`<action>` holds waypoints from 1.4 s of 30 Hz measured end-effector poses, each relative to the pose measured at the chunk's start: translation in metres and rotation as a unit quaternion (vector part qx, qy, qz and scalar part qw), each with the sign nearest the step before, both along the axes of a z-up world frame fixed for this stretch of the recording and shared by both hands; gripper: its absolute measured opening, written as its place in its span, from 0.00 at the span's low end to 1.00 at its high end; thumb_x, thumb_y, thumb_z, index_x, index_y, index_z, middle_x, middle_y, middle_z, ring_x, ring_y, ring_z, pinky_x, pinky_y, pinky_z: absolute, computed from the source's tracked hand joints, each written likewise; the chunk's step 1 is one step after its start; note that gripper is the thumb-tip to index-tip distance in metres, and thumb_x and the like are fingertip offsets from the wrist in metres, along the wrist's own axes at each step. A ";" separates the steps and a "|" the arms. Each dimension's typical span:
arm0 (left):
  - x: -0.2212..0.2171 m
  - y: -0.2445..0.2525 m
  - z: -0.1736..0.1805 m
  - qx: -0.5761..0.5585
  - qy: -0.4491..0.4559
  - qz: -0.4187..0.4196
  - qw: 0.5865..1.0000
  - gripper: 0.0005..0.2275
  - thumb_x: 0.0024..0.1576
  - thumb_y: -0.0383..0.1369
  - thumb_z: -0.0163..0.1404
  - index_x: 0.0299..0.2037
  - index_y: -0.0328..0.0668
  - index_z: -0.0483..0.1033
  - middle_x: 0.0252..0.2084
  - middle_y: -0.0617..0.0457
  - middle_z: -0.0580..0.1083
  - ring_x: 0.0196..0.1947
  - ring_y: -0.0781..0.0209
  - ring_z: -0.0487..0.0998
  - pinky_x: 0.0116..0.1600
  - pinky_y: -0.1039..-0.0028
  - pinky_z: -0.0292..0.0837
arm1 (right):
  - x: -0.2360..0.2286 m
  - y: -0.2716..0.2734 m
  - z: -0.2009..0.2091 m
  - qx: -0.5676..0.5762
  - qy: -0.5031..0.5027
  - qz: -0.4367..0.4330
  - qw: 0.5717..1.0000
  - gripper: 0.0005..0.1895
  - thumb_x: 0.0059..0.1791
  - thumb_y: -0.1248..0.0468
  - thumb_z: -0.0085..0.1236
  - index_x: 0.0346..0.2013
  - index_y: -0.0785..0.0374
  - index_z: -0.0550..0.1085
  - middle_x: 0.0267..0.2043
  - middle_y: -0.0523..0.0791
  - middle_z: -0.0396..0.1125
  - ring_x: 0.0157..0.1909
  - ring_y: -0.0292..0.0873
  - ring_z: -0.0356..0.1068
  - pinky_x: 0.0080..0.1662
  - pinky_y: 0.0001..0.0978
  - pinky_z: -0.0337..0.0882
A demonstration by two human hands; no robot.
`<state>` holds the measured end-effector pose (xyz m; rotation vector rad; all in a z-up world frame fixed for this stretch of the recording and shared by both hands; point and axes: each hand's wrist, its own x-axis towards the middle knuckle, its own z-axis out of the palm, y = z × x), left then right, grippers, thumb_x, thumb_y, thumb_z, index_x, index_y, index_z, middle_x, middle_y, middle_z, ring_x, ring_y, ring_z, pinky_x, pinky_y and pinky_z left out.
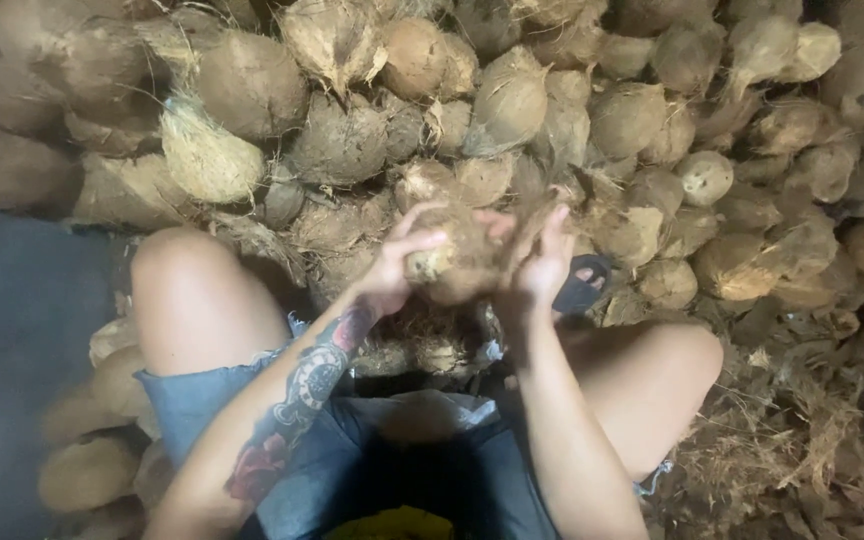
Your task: The person sits cross-legged on the floor surrounded by a large pile of coconuts. They pick up coconuts one by one and peel off the fibrous husk by hand, discarding the removed fibers onto the floor.
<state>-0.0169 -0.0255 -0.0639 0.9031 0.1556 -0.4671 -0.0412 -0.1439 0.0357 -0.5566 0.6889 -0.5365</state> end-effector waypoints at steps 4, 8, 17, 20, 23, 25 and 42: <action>-0.016 0.002 0.019 0.048 0.044 -0.057 0.996 0.31 0.49 0.41 0.63 0.66 0.58 0.73 0.56 0.37 0.77 0.55 0.45 0.80 0.61 0.60 0.79 | 0.005 -0.023 -0.040 -0.062 0.057 -0.024 0.996 0.28 0.50 0.40 0.64 0.52 0.52 0.66 0.54 0.42 0.63 0.55 0.43 0.67 0.64 0.44 0.70; -0.027 -0.002 0.036 0.012 0.203 -0.062 0.977 0.29 0.47 0.46 0.67 0.60 0.50 0.80 0.46 0.47 0.82 0.39 0.53 0.84 0.42 0.65 0.80 | 0.004 -0.049 -0.044 -0.006 0.011 0.040 0.999 0.21 0.53 0.38 0.55 0.30 0.46 0.63 0.18 0.36 0.46 0.11 0.39 0.39 0.17 0.27 0.46; -0.023 -0.011 0.023 -0.056 0.096 -0.027 0.994 0.35 0.46 0.26 0.66 0.68 0.43 0.70 0.57 0.40 0.78 0.53 0.46 0.82 0.60 0.53 0.77 | 0.018 -0.116 -0.078 0.051 -0.131 0.184 0.973 0.28 0.55 0.38 0.48 0.17 0.46 0.60 0.15 0.34 0.42 0.14 0.34 0.41 0.20 0.25 0.41; -0.013 -0.007 0.023 -0.050 0.003 -0.111 0.993 0.36 0.44 0.32 0.65 0.68 0.44 0.69 0.59 0.39 0.76 0.56 0.46 0.79 0.64 0.55 0.74 | 0.030 -0.180 -0.089 -0.008 -0.068 0.110 0.992 0.27 0.55 0.44 0.54 0.18 0.45 0.56 0.14 0.33 0.42 0.16 0.31 0.40 0.20 0.22 0.39; -0.006 0.017 0.015 -0.027 -0.126 -0.232 0.964 0.40 0.42 0.41 0.65 0.69 0.47 0.67 0.62 0.38 0.74 0.62 0.47 0.74 0.69 0.58 0.68 | 0.037 -0.230 -0.041 -0.010 0.036 -0.129 0.991 0.28 0.47 0.46 0.38 0.57 0.55 0.62 0.50 0.48 0.67 0.37 0.45 0.77 0.37 0.37 0.82; -0.010 0.033 -0.051 -0.024 -0.009 -0.157 0.987 0.25 0.47 0.41 0.62 0.55 0.43 0.76 0.49 0.43 0.78 0.48 0.52 0.80 0.58 0.62 0.74 | 0.031 -0.223 -0.049 -0.260 0.064 -0.114 0.957 0.28 0.57 0.49 0.47 0.67 0.59 0.58 0.65 0.53 0.58 0.59 0.45 0.64 0.58 0.37 0.62; -0.007 0.013 0.015 -0.034 0.237 -0.062 0.969 0.44 0.45 0.56 0.64 0.69 0.39 0.66 0.60 0.35 0.76 0.51 0.29 0.81 0.47 0.25 0.75 | -0.039 -0.054 -0.058 -0.798 0.110 0.359 0.472 0.33 0.46 0.31 0.61 0.65 0.23 0.71 0.55 0.49 0.61 0.44 0.63 0.77 0.47 0.53 0.81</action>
